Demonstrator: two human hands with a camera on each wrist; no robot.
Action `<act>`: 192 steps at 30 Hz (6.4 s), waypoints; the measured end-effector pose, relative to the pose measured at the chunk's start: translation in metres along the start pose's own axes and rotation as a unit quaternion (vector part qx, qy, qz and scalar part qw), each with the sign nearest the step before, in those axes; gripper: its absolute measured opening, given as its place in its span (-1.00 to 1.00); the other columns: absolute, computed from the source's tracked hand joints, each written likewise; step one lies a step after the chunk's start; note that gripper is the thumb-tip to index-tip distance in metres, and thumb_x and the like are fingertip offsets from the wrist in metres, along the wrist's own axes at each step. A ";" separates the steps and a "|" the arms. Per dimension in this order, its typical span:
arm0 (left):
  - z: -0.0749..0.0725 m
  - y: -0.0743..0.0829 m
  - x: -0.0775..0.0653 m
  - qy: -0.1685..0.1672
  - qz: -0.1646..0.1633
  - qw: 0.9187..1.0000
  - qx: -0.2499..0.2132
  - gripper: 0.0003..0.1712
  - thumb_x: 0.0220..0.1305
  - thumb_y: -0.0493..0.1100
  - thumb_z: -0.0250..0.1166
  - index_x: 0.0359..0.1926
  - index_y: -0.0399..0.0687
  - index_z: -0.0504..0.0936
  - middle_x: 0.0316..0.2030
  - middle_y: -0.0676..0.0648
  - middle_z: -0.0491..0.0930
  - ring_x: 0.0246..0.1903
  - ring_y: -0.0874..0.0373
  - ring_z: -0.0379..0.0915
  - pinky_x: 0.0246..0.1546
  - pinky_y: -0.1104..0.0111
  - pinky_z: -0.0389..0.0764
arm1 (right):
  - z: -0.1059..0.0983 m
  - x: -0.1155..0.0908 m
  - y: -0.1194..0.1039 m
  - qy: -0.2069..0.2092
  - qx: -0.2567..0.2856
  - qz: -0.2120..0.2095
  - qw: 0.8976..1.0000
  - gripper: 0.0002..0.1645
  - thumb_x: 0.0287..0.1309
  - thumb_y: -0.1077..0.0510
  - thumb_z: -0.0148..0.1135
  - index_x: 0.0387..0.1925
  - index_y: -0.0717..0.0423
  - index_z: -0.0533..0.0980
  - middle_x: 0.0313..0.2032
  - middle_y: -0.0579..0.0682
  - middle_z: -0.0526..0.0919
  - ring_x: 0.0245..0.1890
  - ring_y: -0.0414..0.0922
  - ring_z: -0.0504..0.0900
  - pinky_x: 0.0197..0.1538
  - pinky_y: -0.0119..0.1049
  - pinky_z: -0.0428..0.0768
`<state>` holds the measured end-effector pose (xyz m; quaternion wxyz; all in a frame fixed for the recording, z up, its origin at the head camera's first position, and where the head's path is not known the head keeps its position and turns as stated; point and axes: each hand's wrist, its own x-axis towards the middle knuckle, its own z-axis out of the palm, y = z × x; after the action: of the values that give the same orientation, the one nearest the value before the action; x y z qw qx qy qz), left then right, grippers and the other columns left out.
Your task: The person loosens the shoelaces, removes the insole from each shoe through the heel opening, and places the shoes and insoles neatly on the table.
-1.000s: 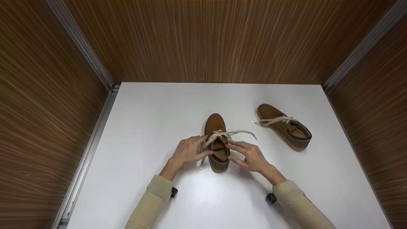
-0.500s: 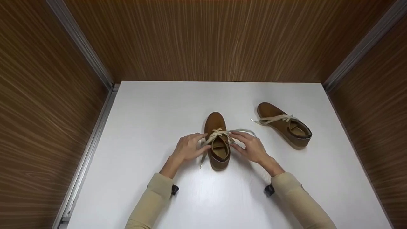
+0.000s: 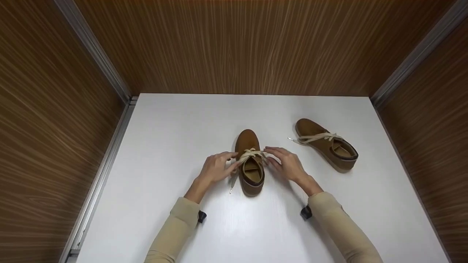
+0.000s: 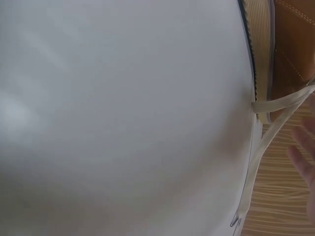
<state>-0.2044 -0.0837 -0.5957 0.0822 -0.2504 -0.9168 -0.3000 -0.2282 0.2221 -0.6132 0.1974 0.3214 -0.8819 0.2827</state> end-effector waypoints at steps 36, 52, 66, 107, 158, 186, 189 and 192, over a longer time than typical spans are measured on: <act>0.005 0.004 0.004 -0.026 -0.050 0.991 -0.120 -0.62 0.52 0.08 0.28 0.09 -0.05 0.78 -0.01 -0.08 0.83 -0.15 0.01 0.78 -0.08 0.15 0.77 | 0.007 0.009 0.005 -0.075 -0.057 0.056 0.994 -0.73 0.32 0.29 0.37 0.01 0.05 0.75 -0.22 0.03 0.84 -0.22 0.07 0.80 -0.11 0.03 0.75; 0.001 0.009 0.014 -0.027 -0.051 0.986 -0.159 -0.81 0.44 -0.03 0.40 -0.14 -0.05 0.78 -0.19 -0.07 0.83 -0.24 0.02 0.77 -0.11 0.12 0.77 | -0.007 0.008 -0.005 -0.049 -0.064 0.014 0.997 -0.83 0.31 0.22 0.43 -0.09 0.06 0.79 -0.33 -0.03 0.82 -0.35 -0.06 0.77 -0.27 -0.12 0.73; -0.009 0.006 0.017 -0.020 -0.050 0.986 -0.159 -0.79 0.35 0.00 0.47 -0.23 -0.03 0.74 -0.35 -0.01 0.80 -0.41 0.19 0.68 -0.30 0.44 0.62 | -0.019 0.011 -0.013 -0.046 -0.090 -0.016 0.995 -0.83 0.27 0.25 0.45 -0.11 0.10 0.79 -0.35 -0.03 0.81 -0.39 -0.07 0.76 -0.30 -0.12 0.73; -0.032 -0.002 0.011 -0.014 -0.010 1.000 0.018 -0.74 0.35 0.04 0.41 -0.22 -0.04 0.81 -0.33 -0.01 0.72 -0.30 0.07 0.59 -0.26 0.22 0.67 | -0.047 0.004 -0.011 -0.060 -0.148 -0.017 0.987 -0.95 0.21 0.20 0.51 -0.31 -0.01 0.76 -0.40 -0.13 0.76 -0.40 -0.10 0.71 -0.34 -0.17 0.69; -0.043 -0.033 -0.015 0.005 -0.073 0.997 0.001 -0.82 0.35 -0.04 0.43 -0.26 -0.05 0.76 -0.35 -0.02 0.67 -0.35 0.12 0.53 -0.31 0.27 0.58 | -0.042 -0.009 0.005 -0.017 -0.172 -0.027 0.985 -0.94 0.23 0.16 0.50 -0.33 -0.04 0.72 -0.45 -0.13 0.72 -0.45 -0.08 0.67 -0.42 -0.16 0.63; -0.050 -0.047 -0.022 0.019 -0.099 0.995 -0.004 -0.83 0.39 -0.07 0.40 -0.24 -0.07 0.74 -0.31 -0.02 0.68 -0.30 0.11 0.58 -0.26 0.26 0.62 | -0.050 -0.016 0.012 -0.022 -0.169 -0.005 0.985 -0.96 0.27 0.19 0.46 -0.32 0.00 0.72 -0.43 -0.08 0.74 -0.43 -0.04 0.71 -0.38 -0.12 0.66; -0.051 -0.048 -0.023 0.021 -0.099 0.995 -0.004 -0.83 0.39 -0.06 0.40 -0.23 -0.06 0.74 -0.31 -0.02 0.68 -0.30 0.10 0.58 -0.26 0.25 0.62 | -0.052 -0.017 0.013 -0.027 -0.166 0.002 0.986 -0.95 0.31 0.17 0.43 -0.32 0.02 0.73 -0.42 -0.08 0.74 -0.42 -0.03 0.72 -0.37 -0.12 0.67; -0.052 -0.049 -0.024 0.022 -0.102 0.994 -0.001 -0.83 0.39 -0.06 0.40 -0.23 -0.06 0.73 -0.32 -0.02 0.67 -0.30 0.10 0.58 -0.26 0.24 0.63 | -0.054 -0.019 0.014 -0.029 -0.165 0.009 0.986 -0.94 0.32 0.17 0.42 -0.31 0.04 0.73 -0.42 -0.08 0.74 -0.43 -0.03 0.71 -0.39 -0.12 0.66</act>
<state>-0.2084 -0.1583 -0.5860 0.0709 -0.1485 -0.9352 -0.3136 -0.2148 0.2734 -0.5878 0.2189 0.2847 -0.9248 0.1259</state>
